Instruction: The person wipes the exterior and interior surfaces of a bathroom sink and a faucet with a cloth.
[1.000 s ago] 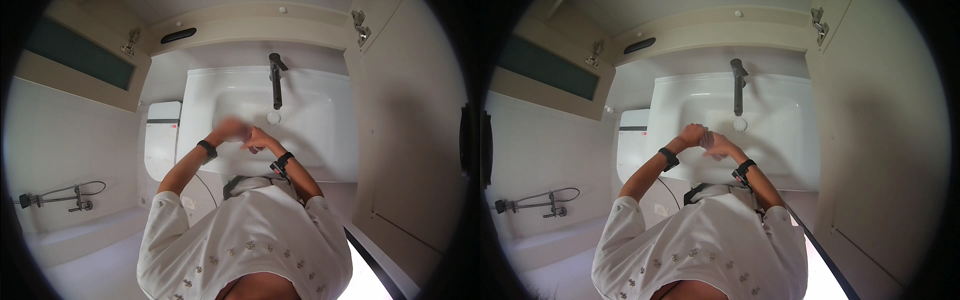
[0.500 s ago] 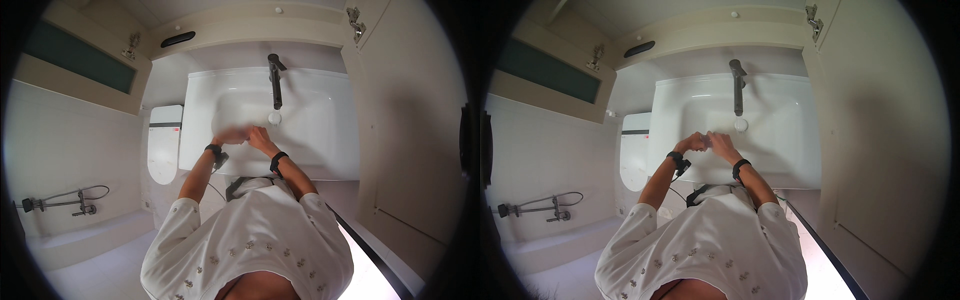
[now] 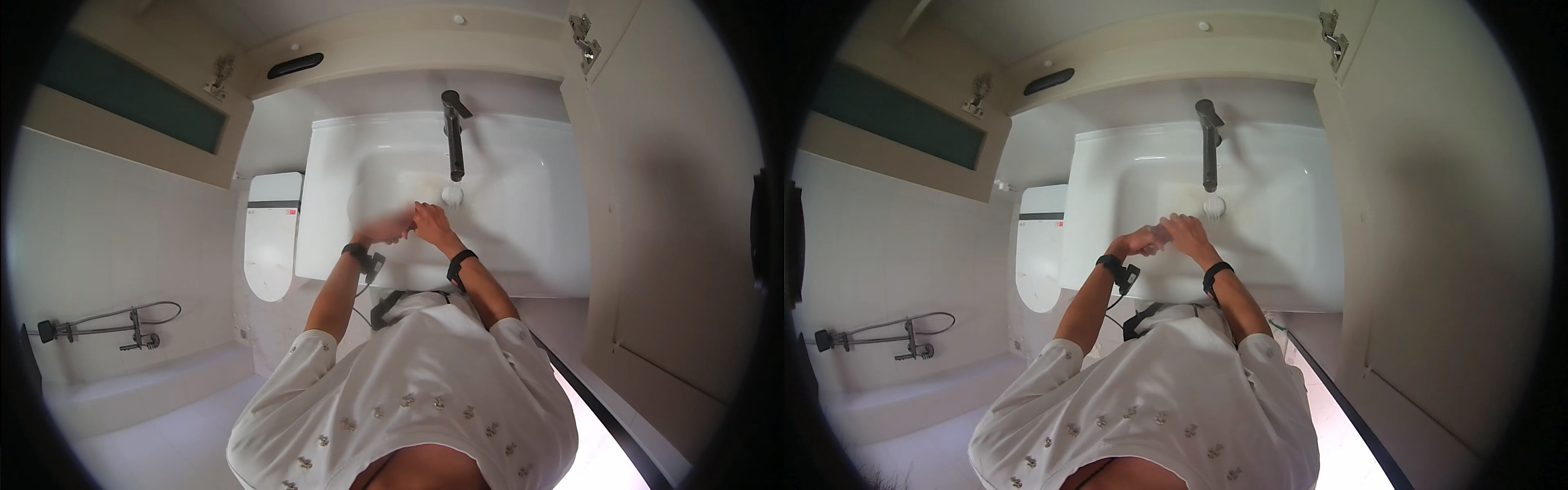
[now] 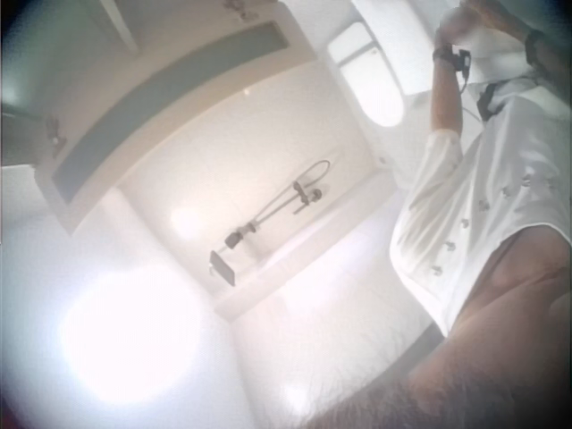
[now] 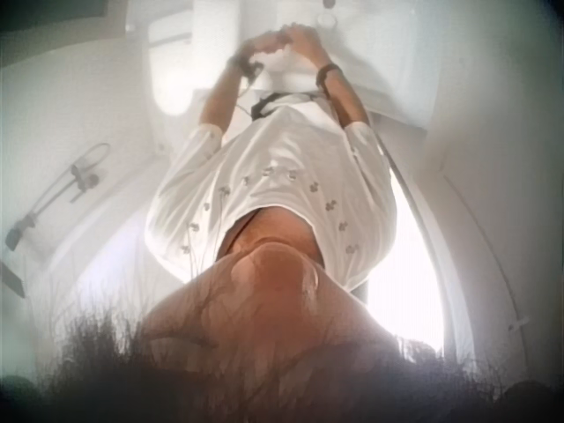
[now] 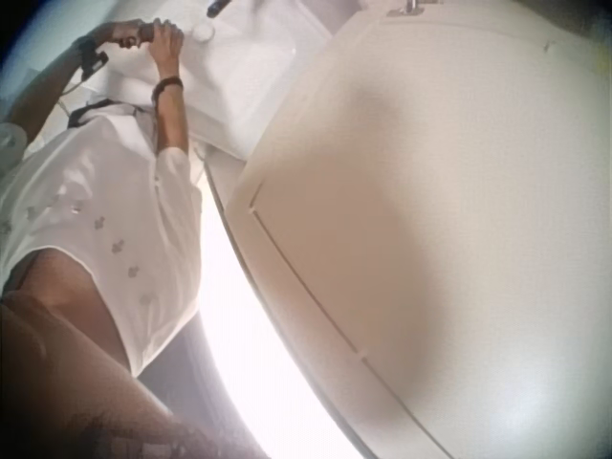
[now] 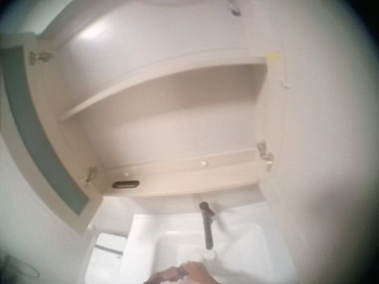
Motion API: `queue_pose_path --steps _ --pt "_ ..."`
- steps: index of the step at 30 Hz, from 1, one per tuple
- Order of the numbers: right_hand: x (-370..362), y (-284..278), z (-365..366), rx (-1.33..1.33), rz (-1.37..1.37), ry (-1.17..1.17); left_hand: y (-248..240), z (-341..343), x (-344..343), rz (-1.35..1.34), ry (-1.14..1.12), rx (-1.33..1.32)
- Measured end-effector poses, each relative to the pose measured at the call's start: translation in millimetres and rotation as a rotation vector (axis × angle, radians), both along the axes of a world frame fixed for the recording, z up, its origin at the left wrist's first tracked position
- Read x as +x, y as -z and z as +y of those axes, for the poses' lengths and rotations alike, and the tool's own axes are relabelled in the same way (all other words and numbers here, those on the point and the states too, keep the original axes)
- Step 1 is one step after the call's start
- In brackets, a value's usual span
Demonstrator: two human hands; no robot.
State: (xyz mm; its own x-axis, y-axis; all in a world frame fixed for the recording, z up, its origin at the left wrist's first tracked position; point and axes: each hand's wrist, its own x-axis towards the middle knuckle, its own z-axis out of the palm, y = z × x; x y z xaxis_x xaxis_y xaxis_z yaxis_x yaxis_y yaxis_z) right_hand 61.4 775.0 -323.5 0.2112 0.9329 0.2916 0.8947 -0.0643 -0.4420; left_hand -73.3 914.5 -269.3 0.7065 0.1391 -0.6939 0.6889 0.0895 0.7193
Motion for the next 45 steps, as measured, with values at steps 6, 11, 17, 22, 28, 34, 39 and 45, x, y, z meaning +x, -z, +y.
queue_pose_path --steps 6,11,17,22,28,34,39,45 --pt "-5.7 1.2 3.9 0.116 0.190 0.177 -7.7 21.0 18.0 0.055 0.119 0.193" --pt "-9.3 -30.5 -0.4 0.107 0.371 0.186 -20.1 38.1 12.9 0.130 0.164 0.198" --pt "-13.9 -11.1 4.1 0.111 0.525 0.069 -43.7 53.9 13.8 0.131 0.259 0.203" --pt "-7.1 -12.0 2.2 -0.042 0.926 -0.043 -54.7 40.6 -13.9 -0.007 0.109 0.373" --pt "7.4 -9.8 7.1 -0.086 1.556 -0.118 -81.3 21.6 -37.8 -0.482 0.144 1.000" --pt "23.9 -20.6 4.8 -0.415 1.947 -0.274 -86.0 9.1 -51.5 -0.659 0.591 1.602" --pt "23.0 -27.3 5.7 -0.704 1.887 -0.409 -84.3 8.5 -39.5 -0.791 0.776 1.614" --pt "15.1 -38.8 9.4 -0.774 1.555 -0.422 -64.8 8.6 -24.2 -0.508 0.834 1.561"
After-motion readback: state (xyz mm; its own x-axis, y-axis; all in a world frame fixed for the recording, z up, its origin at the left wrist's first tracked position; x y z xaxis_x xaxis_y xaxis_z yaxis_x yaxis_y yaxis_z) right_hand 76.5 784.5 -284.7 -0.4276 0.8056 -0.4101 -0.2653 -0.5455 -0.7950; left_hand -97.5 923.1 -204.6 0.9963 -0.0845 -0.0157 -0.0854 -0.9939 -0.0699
